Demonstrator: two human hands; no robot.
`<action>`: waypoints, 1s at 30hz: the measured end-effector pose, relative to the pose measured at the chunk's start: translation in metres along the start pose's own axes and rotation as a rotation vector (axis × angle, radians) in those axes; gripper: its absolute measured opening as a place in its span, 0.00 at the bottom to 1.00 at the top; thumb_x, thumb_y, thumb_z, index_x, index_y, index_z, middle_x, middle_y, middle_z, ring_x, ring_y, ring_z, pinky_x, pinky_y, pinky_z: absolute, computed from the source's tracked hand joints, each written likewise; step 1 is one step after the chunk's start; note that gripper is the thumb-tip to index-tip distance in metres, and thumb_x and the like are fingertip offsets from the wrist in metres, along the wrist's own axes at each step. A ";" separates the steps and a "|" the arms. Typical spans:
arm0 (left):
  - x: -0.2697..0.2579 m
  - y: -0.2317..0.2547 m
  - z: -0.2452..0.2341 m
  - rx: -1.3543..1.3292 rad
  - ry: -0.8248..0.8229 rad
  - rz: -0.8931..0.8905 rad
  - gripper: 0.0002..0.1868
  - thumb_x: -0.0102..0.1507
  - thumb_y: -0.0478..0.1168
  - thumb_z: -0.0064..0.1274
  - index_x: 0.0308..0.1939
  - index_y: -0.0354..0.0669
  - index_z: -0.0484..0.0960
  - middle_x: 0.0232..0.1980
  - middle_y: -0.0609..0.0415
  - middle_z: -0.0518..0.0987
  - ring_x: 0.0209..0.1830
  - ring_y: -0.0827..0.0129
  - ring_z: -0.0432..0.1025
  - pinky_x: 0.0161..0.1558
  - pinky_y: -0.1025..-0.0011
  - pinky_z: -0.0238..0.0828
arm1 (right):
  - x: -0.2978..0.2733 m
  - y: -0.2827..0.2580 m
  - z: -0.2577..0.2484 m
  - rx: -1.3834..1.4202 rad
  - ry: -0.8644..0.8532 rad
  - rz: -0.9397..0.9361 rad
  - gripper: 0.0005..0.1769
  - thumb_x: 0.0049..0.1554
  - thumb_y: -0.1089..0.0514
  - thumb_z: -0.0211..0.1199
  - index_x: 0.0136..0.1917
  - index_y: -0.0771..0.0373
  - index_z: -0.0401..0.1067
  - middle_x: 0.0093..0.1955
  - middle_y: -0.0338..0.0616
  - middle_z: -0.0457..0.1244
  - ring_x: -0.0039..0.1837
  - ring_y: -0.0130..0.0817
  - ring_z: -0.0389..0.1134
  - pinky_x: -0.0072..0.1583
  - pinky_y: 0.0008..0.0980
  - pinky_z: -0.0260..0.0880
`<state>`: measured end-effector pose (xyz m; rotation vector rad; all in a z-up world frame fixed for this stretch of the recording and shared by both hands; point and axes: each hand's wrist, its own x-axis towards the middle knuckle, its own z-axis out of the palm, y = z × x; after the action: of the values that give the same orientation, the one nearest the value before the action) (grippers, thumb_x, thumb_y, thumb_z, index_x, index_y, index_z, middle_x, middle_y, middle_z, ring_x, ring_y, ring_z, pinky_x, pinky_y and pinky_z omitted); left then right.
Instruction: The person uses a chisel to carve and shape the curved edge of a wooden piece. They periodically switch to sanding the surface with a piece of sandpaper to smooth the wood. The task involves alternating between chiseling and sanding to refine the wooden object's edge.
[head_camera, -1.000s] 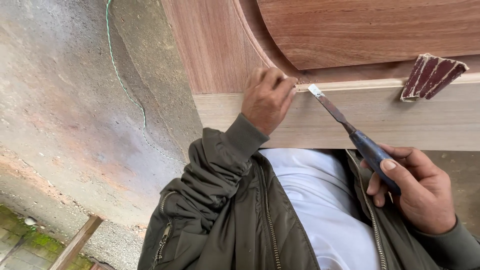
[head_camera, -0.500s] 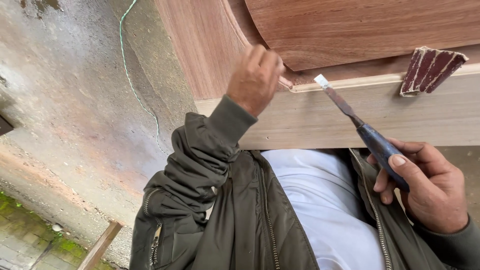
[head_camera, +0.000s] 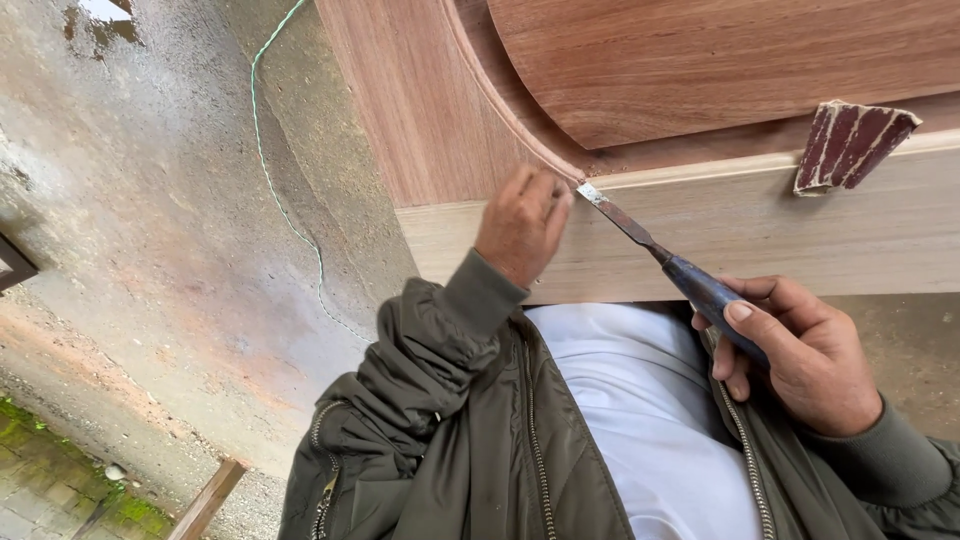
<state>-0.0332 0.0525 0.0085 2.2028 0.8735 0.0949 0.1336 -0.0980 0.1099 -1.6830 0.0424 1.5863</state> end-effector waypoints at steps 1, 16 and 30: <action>-0.008 0.001 0.009 -0.177 -0.026 -0.122 0.08 0.57 0.36 0.40 0.22 0.44 0.65 0.22 0.58 0.64 0.19 0.75 0.58 0.22 0.77 0.64 | 0.000 0.001 0.000 0.012 -0.008 -0.011 0.11 0.52 0.67 0.43 0.46 0.74 0.61 0.32 0.60 0.59 0.19 0.38 0.52 0.21 0.24 0.52; -0.001 0.025 0.016 -1.018 -0.019 -0.828 0.09 0.52 0.41 0.49 0.24 0.37 0.75 0.22 0.51 0.75 0.18 0.73 0.69 0.16 0.83 0.63 | -0.005 0.006 0.011 0.068 0.044 -0.021 0.11 0.51 0.67 0.43 0.48 0.75 0.59 0.36 0.64 0.58 0.22 0.39 0.55 0.20 0.26 0.53; -0.002 0.021 0.026 -1.142 0.081 -0.867 0.07 0.51 0.36 0.51 0.24 0.33 0.74 0.20 0.47 0.74 0.17 0.68 0.70 0.19 0.79 0.67 | -0.009 0.036 0.023 0.355 0.032 -0.046 0.10 0.52 0.65 0.42 0.46 0.72 0.61 0.33 0.66 0.57 0.18 0.36 0.52 0.18 0.23 0.52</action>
<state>-0.0147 0.0256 0.0045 0.6916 1.3043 0.1968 0.0941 -0.1138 0.1012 -1.4210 0.2828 1.4222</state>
